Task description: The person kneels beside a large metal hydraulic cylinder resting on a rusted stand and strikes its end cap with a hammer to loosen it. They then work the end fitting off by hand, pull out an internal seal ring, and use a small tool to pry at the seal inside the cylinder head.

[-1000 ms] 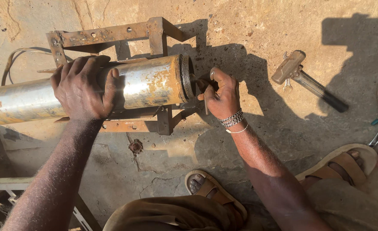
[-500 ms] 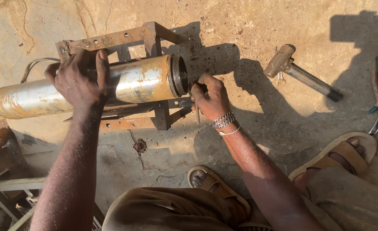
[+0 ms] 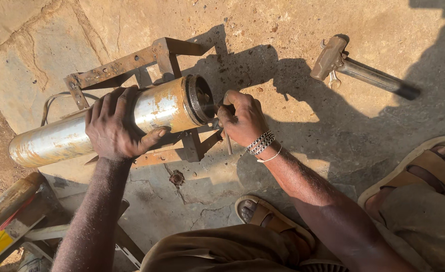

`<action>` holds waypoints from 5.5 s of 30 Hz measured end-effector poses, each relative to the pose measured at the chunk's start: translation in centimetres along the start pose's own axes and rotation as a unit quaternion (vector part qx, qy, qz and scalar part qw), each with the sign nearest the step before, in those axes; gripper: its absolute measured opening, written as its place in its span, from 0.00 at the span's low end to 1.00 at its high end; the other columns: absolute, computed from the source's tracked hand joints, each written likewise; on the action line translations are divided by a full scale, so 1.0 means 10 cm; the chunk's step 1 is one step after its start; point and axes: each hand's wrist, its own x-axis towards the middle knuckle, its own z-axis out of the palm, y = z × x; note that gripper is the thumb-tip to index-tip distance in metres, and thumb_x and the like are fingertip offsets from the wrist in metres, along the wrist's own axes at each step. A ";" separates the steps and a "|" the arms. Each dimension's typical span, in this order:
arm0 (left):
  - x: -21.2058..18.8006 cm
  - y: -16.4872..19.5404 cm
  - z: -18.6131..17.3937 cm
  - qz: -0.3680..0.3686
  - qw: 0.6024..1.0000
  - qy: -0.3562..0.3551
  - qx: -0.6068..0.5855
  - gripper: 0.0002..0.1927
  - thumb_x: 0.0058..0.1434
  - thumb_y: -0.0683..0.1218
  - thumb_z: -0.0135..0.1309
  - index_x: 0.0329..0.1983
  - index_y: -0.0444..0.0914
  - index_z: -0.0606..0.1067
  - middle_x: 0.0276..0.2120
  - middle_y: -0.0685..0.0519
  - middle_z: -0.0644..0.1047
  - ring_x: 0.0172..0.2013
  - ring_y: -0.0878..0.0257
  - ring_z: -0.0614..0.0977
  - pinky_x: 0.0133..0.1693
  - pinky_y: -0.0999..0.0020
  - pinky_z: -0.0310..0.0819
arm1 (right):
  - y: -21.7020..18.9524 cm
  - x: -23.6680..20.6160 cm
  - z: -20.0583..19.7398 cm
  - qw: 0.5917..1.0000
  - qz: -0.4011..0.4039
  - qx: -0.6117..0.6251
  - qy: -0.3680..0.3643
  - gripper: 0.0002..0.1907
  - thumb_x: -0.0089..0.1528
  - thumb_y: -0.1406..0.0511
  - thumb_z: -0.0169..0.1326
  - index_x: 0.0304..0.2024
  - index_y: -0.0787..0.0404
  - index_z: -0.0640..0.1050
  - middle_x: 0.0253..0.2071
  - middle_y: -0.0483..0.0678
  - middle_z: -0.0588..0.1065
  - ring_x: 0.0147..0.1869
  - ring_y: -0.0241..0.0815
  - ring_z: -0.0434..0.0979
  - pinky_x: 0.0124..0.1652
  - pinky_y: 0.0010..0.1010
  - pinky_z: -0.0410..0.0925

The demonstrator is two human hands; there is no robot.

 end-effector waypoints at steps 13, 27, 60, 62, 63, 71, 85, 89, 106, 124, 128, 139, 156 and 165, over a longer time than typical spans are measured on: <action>0.05 0.01 0.00 -0.098 0.995 -0.016 -0.031 0.51 0.60 0.87 0.37 0.58 0.42 0.79 0.49 0.45 0.80 0.53 0.48 0.80 0.58 0.42 0.66 | 0.05 0.05 0.02 1.000 0.007 -0.011 0.013 0.05 0.62 0.73 0.53 0.37 0.68 0.70 0.23 0.52 0.76 0.20 0.41 0.80 0.19 0.33 0.72; 0.02 -0.05 0.04 -0.157 0.987 0.009 -0.026 0.46 0.62 0.84 0.41 0.57 0.44 0.79 0.51 0.46 0.81 0.56 0.50 0.78 0.59 0.39 0.51 | -1.07 -0.55 0.35 0.791 -0.095 -0.586 0.147 0.85 0.49 0.42 0.77 0.72 0.76 0.25 0.72 0.82 0.27 0.78 0.88 0.38 0.69 0.72 0.43; 0.07 -0.10 0.05 -0.129 0.992 0.007 -0.013 0.45 0.66 0.83 0.38 0.55 0.42 0.79 0.46 0.46 0.81 0.53 0.50 0.79 0.59 0.32 0.49 | 0.59 0.27 0.36 0.922 -0.190 -0.260 0.216 0.04 0.55 0.71 0.59 0.28 0.68 0.76 0.25 0.57 0.76 0.31 0.50 0.80 0.34 0.40 0.72; 0.06 -0.12 0.06 -0.128 0.992 0.003 0.006 0.46 0.65 0.84 0.39 0.54 0.41 0.79 0.46 0.46 0.81 0.53 0.51 0.79 0.59 0.32 0.49 | 0.61 0.27 0.38 0.923 -0.243 -0.209 0.213 0.04 0.58 0.71 0.58 0.29 0.67 0.76 0.25 0.53 0.74 0.30 0.46 0.76 0.33 0.40 0.70; 0.06 -0.10 0.08 -0.141 0.990 -0.007 0.001 0.46 0.65 0.84 0.39 0.53 0.41 0.79 0.46 0.46 0.81 0.53 0.52 0.80 0.60 0.32 0.50 | 0.62 0.28 0.38 0.932 -0.231 -0.207 0.190 0.07 0.59 0.70 0.58 0.29 0.67 0.74 0.23 0.52 0.71 0.28 0.45 0.72 0.32 0.40 0.68; 0.06 -0.12 0.16 -0.132 0.991 0.010 0.000 0.47 0.62 0.84 0.38 0.57 0.42 0.79 0.52 0.44 0.81 0.55 0.49 0.79 0.58 0.33 0.52 | 0.91 0.45 0.44 0.867 -0.102 0.348 0.342 0.24 0.71 0.46 0.51 0.42 0.60 0.71 0.37 0.41 0.66 0.34 0.33 0.67 0.32 0.33 0.66; -0.02 -0.09 0.13 -0.148 0.989 -0.016 0.006 0.46 0.59 0.84 0.43 0.60 0.45 0.79 0.57 0.45 0.79 0.61 0.48 0.77 0.62 0.28 0.47 | 0.59 1.70 0.23 0.763 -0.120 0.627 -0.106 0.41 0.66 0.33 0.40 0.66 0.53 0.67 0.45 0.52 0.71 0.36 0.46 0.75 0.33 0.40 0.74; -0.03 -0.09 0.11 -0.152 0.988 -0.013 -0.012 0.45 0.58 0.83 0.46 0.60 0.46 0.79 0.58 0.47 0.79 0.62 0.49 0.76 0.63 0.27 0.46 | -0.25 1.78 0.14 0.735 -0.221 0.546 -0.336 0.49 0.59 0.30 0.44 0.72 0.50 0.62 0.54 0.55 0.72 0.37 0.43 0.81 0.36 0.39 0.80; 0.03 -0.10 0.12 -0.167 0.986 -0.025 0.006 0.48 0.59 0.84 0.39 0.62 0.46 0.77 0.58 0.45 0.78 0.62 0.50 0.75 0.61 0.32 0.50 | 0.80 -0.01 0.55 0.952 -0.238 0.011 0.191 0.38 0.75 0.41 0.33 0.80 0.48 0.45 0.85 0.53 0.39 0.89 0.55 0.34 0.81 0.55 0.34; 0.09 -0.07 0.00 -0.183 0.982 -0.037 -0.001 0.47 0.56 0.83 0.40 0.61 0.47 0.77 0.58 0.47 0.78 0.61 0.51 0.74 0.60 0.32 0.50 | -0.57 0.22 0.12 0.868 -0.452 -0.150 -0.139 0.40 0.71 0.35 0.25 0.65 0.49 0.76 0.81 0.53 0.55 0.88 0.62 0.29 0.79 0.58 0.29; 0.08 -0.07 0.05 -0.185 0.982 -0.027 -0.008 0.46 0.59 0.83 0.39 0.61 0.46 0.77 0.59 0.47 0.78 0.62 0.50 0.74 0.62 0.34 0.50 | 0.46 -0.34 0.02 0.982 -0.156 -0.088 -0.059 0.37 0.73 0.41 0.32 0.42 0.59 0.84 0.61 0.67 0.61 0.65 0.57 0.54 0.66 0.52 0.48; 0.08 -0.09 0.09 -0.187 0.982 -0.035 0.000 0.46 0.58 0.83 0.38 0.63 0.48 0.76 0.60 0.48 0.77 0.63 0.50 0.74 0.61 0.29 0.46 | 0.34 0.59 0.04 0.976 -0.216 -0.006 -0.016 0.35 0.71 0.35 0.26 0.67 0.45 0.66 0.84 0.50 0.39 0.87 0.49 0.28 0.79 0.54 0.33; 0.06 -0.05 0.07 -0.158 0.987 0.026 -0.011 0.37 0.61 0.77 0.46 0.59 0.50 0.79 0.57 0.50 0.80 0.60 0.53 0.78 0.63 0.34 0.50 | 0.48 0.16 -0.15 0.965 -0.233 0.085 -0.085 0.34 0.65 0.29 0.34 0.57 0.40 0.67 0.85 0.49 0.40 0.88 0.58 0.40 0.77 0.60 0.50; 0.03 -0.06 0.14 -0.152 0.988 0.015 0.006 0.38 0.65 0.79 0.40 0.60 0.50 0.79 0.58 0.50 0.80 0.61 0.51 0.78 0.63 0.36 0.49 | 0.48 0.45 -0.07 0.968 -0.220 0.109 -0.059 0.39 0.68 0.30 0.37 0.56 0.47 0.82 0.85 0.47 0.38 0.88 0.56 0.38 0.80 0.58 0.44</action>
